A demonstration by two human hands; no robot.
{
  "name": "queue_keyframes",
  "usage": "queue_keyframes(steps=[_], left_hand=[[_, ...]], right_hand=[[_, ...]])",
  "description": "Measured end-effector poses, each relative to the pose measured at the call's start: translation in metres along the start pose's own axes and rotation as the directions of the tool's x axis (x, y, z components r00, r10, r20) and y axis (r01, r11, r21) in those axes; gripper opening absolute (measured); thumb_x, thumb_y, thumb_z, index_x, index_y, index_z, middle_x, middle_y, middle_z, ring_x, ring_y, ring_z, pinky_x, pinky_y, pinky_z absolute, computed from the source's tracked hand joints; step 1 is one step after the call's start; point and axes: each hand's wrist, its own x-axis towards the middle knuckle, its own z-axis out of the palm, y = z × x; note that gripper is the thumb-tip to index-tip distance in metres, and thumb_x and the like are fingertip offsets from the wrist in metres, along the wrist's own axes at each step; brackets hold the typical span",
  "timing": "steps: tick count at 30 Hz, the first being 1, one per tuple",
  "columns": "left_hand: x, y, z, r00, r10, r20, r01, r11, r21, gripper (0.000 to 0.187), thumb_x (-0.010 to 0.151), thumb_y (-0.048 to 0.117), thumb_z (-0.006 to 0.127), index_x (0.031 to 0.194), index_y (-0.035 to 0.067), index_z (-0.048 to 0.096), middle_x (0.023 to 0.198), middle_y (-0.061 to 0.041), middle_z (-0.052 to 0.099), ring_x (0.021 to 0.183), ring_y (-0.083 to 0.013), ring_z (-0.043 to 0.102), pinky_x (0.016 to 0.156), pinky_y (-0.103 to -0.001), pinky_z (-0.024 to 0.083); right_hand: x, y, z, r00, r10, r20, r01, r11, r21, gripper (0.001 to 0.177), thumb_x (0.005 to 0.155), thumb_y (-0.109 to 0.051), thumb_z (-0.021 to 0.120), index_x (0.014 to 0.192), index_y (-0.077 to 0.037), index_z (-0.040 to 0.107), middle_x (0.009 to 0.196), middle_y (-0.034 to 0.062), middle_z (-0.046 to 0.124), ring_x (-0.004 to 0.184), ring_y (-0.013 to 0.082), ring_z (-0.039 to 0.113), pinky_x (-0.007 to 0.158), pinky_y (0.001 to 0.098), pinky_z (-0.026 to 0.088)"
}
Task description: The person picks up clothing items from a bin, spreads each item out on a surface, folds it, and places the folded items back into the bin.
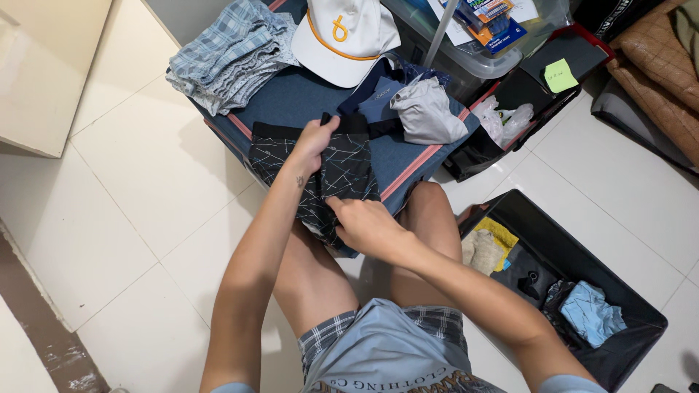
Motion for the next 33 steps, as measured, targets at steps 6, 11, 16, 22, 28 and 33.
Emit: queue_keyframes(steps=[6, 11, 16, 22, 28, 33], left_hand=[[-0.020, 0.003, 0.000, 0.951, 0.309, -0.029, -0.262, 0.849, 0.458, 0.026, 0.106, 0.023, 0.068, 0.106, 0.000, 0.079, 0.092, -0.009, 0.081, 0.081, -0.0162, 0.075, 0.075, -0.032, 0.060], [-0.015, -0.005, -0.002, 0.826, 0.561, -0.052, -0.395, 0.643, 0.656, 0.025, 0.098, 0.021, 0.078, 0.116, 0.004, 0.082, 0.098, -0.009, 0.082, 0.091, -0.0176, 0.079, 0.083, -0.034, 0.060], [-0.029, -0.001, -0.015, 0.585, 0.807, 0.081, -0.591, 0.356, 0.724, 0.043, 0.098, 0.016, 0.078, 0.137, 0.004, 0.066, 0.112, -0.017, 0.079, 0.099, -0.0271, 0.077, 0.089, -0.040, 0.059], [-0.094, -0.009, -0.052, 0.395, 0.918, 0.041, -0.421, 0.142, 0.896, 0.050, 0.097, 0.010, 0.081, 0.141, 0.001, 0.060, 0.122, -0.017, 0.066, 0.120, -0.0334, 0.061, 0.109, -0.048, 0.046], [-0.117, -0.070, -0.111, 0.431, 0.820, -0.377, -0.404, 0.549, 0.732, 0.057, 0.093, 0.023, 0.087, 0.134, -0.001, 0.056, 0.118, -0.014, 0.064, 0.110, -0.0256, 0.061, 0.098, -0.038, 0.051], [-0.110, -0.104, -0.148, 0.876, 0.301, -0.377, -0.265, 0.953, 0.145, 0.044, 0.109, 0.041, 0.073, 0.125, 0.000, 0.071, 0.108, -0.004, 0.072, 0.097, -0.0127, 0.066, 0.085, -0.028, 0.053]], right_hand=[[0.006, -0.001, 0.003, 0.999, -0.015, 0.040, 0.014, 0.999, 0.037, 0.041, 0.087, -0.013, 0.075, 0.123, 0.005, 0.065, 0.091, 0.0266, 0.077, 0.086, 0.0437, 0.076, 0.075, 0.0526, 0.061], [0.011, -0.014, -0.016, 0.993, -0.040, 0.115, 0.031, 0.996, 0.083, 0.054, 0.088, -0.031, 0.084, 0.125, 0.005, 0.066, 0.080, 0.0263, 0.073, 0.079, 0.0445, 0.075, 0.074, 0.0524, 0.061], [0.027, 0.007, -0.006, 0.986, -0.038, -0.164, 0.056, 0.993, 0.102, 0.039, 0.100, -0.030, 0.075, 0.128, -0.003, 0.069, 0.123, 0.0197, 0.070, 0.118, 0.0377, 0.066, 0.102, 0.0469, 0.055], [0.068, 0.069, 0.028, 0.942, -0.144, -0.302, 0.131, 0.989, -0.062, 0.071, 0.098, -0.029, 0.076, 0.159, -0.005, 0.050, 0.170, 0.0284, 0.038, 0.156, 0.0523, 0.035, 0.128, 0.0567, 0.034], [0.095, 0.085, 0.050, 0.998, 0.011, -0.061, -0.020, 0.990, -0.139, 0.090, 0.102, -0.060, 0.059, 0.170, -0.008, 0.032, 0.177, 0.0277, 0.021, 0.165, 0.0474, 0.017, 0.131, 0.0637, 0.014], [0.096, 0.087, 0.060, 0.997, 0.009, -0.074, -0.024, 0.977, -0.210, 0.094, 0.102, -0.067, 0.053, 0.171, -0.008, 0.030, 0.178, 0.0274, 0.020, 0.166, 0.0457, 0.013, 0.131, 0.0635, 0.011]])
